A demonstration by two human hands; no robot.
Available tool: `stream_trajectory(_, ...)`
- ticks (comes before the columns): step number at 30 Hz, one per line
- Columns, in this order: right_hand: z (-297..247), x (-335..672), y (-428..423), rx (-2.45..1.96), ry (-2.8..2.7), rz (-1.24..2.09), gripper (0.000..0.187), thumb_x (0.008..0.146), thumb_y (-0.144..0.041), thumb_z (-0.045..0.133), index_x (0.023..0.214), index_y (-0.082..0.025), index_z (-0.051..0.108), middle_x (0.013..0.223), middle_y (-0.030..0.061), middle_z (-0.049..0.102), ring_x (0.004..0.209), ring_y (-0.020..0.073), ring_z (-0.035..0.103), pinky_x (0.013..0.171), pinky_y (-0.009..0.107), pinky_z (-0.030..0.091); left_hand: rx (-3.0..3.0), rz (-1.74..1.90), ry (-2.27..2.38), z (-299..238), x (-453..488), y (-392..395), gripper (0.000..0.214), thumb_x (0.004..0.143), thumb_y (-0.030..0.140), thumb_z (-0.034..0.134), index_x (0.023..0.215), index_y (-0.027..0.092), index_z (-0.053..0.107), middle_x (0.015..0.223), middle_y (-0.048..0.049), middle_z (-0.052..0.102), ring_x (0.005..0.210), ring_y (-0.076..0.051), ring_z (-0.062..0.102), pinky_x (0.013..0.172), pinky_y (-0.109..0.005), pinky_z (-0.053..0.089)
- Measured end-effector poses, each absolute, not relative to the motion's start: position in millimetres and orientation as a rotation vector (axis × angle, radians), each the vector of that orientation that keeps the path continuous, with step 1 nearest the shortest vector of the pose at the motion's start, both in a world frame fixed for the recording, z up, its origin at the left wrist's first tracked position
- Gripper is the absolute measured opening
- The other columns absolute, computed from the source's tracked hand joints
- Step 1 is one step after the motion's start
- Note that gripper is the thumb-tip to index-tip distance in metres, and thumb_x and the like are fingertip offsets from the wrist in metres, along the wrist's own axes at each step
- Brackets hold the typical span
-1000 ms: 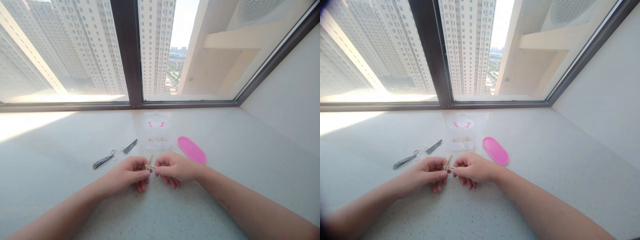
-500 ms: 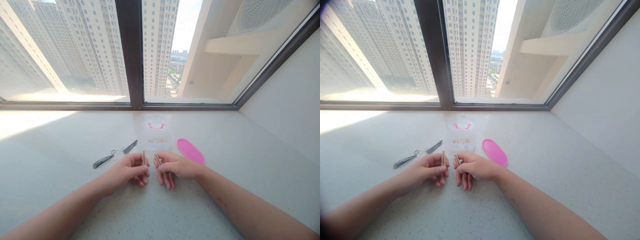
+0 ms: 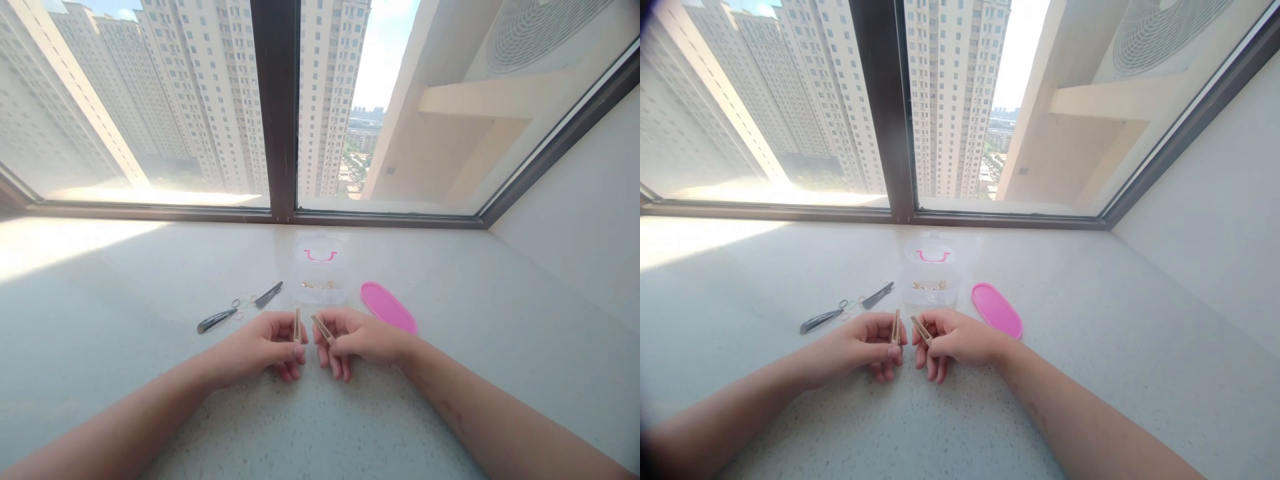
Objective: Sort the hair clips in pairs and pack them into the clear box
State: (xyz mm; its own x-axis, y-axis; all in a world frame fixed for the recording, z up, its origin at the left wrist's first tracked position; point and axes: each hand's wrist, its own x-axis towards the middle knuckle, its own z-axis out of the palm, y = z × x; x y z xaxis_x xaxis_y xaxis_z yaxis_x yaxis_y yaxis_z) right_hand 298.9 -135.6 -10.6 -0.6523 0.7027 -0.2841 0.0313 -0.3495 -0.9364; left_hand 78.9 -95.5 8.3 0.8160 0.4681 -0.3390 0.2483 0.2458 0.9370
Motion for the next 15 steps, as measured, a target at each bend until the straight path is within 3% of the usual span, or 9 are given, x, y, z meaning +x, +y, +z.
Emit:
stream_trajectory(4, -9.9, 298.6, -136.3, -0.949, -1.473, 2.008, 0.027, 0.072, -0.005, 0.051, 0.096, -0.016, 0.048, 0.083, 0.0024, 0.062, 0.061, 0.0099, 0.063, 0.053, 0.021, 0.054, 1.352, 0.165, 0.608, 6.3, 78.5, -95.7, 0.02, 0.083, 0.028, 0.066, 0.1, 0.018, 0.063, 0.093, -0.0054, 0.072, 0.066, -0.013, 0.065, 0.062, -0.025, 0.052)
stream_trajectory(9, -12.2, 298.7, -136.3, -0.901, -1.485, 2.019, 0.024, 0.079, -0.013, 0.059, 0.1, -0.016, 0.047, 0.09, 0.0055, 0.063, 0.07, 0.0127, 0.067, 0.057, 0.023, 0.055, 1.325, 0.181, 0.614, 1.1, 77.2, -94.6, 0.024, 0.081, 0.033, 0.069, 0.097, 0.017, 0.061, 0.088, -0.0046, 0.069, 0.067, -0.014, 0.065, 0.063, -0.026, 0.053)
stream_trajectory(15, -14.9, 299.4, -134.4, -0.842, -1.483, 2.053, 0.027, 0.085, -0.026, 0.061, 0.107, -0.016, 0.048, 0.097, 0.008, 0.064, 0.065, 0.0118, 0.068, 0.056, 0.021, 0.054, 1.338, 0.175, 0.583, 0.9, 77.8, -93.9, 0.026, 0.081, 0.035, 0.069, 0.1, 0.019, 0.061, 0.09, -0.0026, 0.067, 0.063, -0.012, 0.063, 0.061, -0.025, 0.051)
